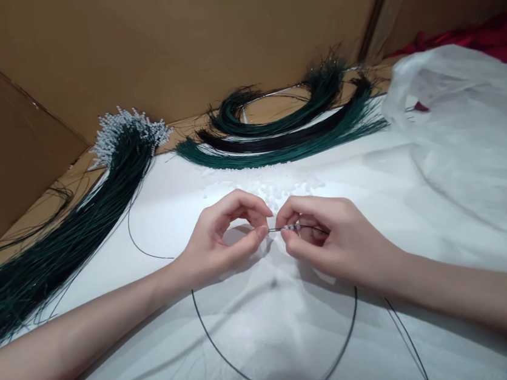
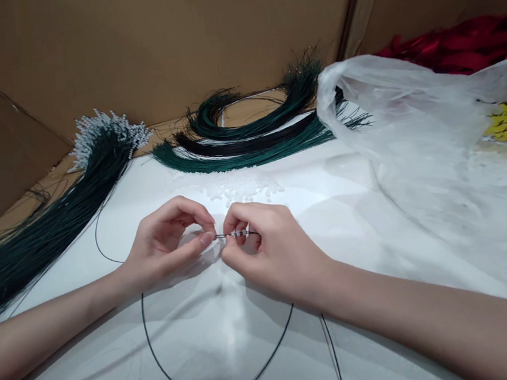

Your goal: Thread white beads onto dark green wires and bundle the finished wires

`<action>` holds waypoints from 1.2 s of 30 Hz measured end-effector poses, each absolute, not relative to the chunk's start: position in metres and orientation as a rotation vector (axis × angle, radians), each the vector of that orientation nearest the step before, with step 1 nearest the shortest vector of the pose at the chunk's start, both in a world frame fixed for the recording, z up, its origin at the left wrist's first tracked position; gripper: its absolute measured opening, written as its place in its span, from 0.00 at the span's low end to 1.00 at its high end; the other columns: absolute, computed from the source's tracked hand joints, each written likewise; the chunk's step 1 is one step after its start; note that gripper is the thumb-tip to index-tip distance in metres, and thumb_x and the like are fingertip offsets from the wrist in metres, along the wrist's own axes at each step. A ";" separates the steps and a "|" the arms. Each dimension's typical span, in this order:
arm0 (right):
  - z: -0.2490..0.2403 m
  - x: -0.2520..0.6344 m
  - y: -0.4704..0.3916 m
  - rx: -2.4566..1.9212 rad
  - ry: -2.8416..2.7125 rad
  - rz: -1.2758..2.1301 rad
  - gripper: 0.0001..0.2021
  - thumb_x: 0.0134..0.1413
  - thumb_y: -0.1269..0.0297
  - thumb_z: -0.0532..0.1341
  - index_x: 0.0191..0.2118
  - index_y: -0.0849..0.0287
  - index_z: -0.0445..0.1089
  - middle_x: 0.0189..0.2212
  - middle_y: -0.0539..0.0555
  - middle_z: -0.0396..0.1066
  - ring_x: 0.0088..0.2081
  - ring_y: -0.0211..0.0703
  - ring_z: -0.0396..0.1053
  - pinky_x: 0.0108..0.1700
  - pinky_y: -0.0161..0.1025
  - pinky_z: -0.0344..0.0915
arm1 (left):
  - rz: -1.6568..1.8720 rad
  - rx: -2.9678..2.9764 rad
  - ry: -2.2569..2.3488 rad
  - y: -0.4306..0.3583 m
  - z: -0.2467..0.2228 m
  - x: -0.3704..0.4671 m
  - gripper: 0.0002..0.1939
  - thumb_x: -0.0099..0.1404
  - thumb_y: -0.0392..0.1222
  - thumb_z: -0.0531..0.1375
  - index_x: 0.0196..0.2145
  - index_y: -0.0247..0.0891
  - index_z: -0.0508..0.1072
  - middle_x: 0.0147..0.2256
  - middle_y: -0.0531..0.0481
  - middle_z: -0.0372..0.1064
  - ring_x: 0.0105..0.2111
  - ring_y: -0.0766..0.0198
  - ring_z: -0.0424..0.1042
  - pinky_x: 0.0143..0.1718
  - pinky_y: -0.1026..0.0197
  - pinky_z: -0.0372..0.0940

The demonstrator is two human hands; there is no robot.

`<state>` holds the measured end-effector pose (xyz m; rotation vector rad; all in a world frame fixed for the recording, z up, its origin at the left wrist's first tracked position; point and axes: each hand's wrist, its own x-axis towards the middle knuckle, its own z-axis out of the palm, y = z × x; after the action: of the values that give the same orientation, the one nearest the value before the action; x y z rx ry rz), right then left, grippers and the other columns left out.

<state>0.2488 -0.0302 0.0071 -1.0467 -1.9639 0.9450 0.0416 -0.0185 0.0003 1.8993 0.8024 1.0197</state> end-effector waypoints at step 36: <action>0.006 0.249 -0.029 -1.024 -1.984 0.920 0.06 0.59 0.70 0.60 0.30 0.61 0.68 0.22 0.45 0.61 0.21 0.29 0.49 0.24 0.32 0.50 | 0.825 2.549 1.313 0.035 0.003 0.029 0.03 0.66 0.35 0.60 0.32 0.37 0.72 0.32 0.51 0.69 0.32 0.64 0.66 0.36 0.60 0.60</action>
<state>0.2487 -0.0289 0.0055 -1.0237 -1.9837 0.9204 0.0287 0.0348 0.0027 2.5493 1.3134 0.8245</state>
